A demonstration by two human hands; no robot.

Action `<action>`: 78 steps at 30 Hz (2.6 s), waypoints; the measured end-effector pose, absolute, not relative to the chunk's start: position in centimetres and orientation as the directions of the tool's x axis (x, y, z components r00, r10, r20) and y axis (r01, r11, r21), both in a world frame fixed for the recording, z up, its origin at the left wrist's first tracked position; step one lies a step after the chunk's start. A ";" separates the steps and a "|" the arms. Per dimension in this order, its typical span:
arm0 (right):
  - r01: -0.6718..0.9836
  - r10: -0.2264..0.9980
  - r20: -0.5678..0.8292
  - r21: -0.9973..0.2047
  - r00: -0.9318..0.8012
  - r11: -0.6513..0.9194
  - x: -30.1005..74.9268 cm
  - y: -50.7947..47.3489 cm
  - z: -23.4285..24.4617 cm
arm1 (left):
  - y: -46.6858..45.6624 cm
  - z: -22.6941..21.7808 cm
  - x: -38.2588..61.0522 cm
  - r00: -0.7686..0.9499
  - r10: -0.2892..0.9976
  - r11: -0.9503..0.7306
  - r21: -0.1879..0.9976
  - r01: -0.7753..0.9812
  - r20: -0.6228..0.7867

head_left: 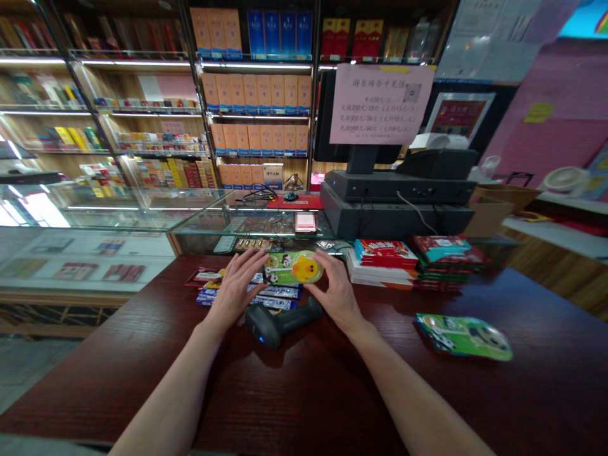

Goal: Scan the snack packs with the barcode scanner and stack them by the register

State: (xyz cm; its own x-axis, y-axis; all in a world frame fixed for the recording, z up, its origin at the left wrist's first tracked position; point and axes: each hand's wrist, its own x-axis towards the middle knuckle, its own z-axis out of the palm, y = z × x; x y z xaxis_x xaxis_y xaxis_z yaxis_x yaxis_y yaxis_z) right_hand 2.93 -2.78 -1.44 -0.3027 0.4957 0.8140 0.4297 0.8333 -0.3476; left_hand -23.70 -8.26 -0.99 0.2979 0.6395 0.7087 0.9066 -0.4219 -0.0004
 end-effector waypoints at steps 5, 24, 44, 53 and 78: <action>0.564 0.518 0.804 -0.291 -0.294 0.773 3.0 -2.3 -1.7 | -8.6 -0.8 -23.5 0.296 0.660 -0.359 -0.056 0.931 0.691; 0.700 0.506 0.824 -0.204 -0.254 0.684 5.3 -3.3 0.3 | -9.7 3.6 -21.1 0.369 0.665 -0.330 -0.188 0.925 0.650; 0.765 0.570 0.765 -0.165 -0.299 0.622 16.8 -3.9 -0.5 | -9.2 2.5 -10.2 0.416 0.649 -0.456 -0.111 0.883 0.637; 0.796 0.627 0.712 -0.161 -0.316 0.584 23.6 -4.4 -0.7 | -8.2 1.5 -4.4 0.439 0.673 -0.532 -0.022 0.846 0.595; 0.880 0.831 0.461 -0.192 -0.311 0.435 37.4 -4.4 -0.9 | -6.7 -1.7 7.8 0.446 0.805 -0.574 0.323 0.752 0.391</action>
State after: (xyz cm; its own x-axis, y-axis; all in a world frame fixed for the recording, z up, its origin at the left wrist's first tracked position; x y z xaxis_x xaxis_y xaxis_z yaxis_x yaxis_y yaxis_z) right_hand 37.41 -4.35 -0.91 -0.3108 0.8313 0.4609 0.8798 0.4351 -0.1915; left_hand 7.83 -6.69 -1.68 0.4462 0.8049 0.3911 0.7522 -0.5741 0.3235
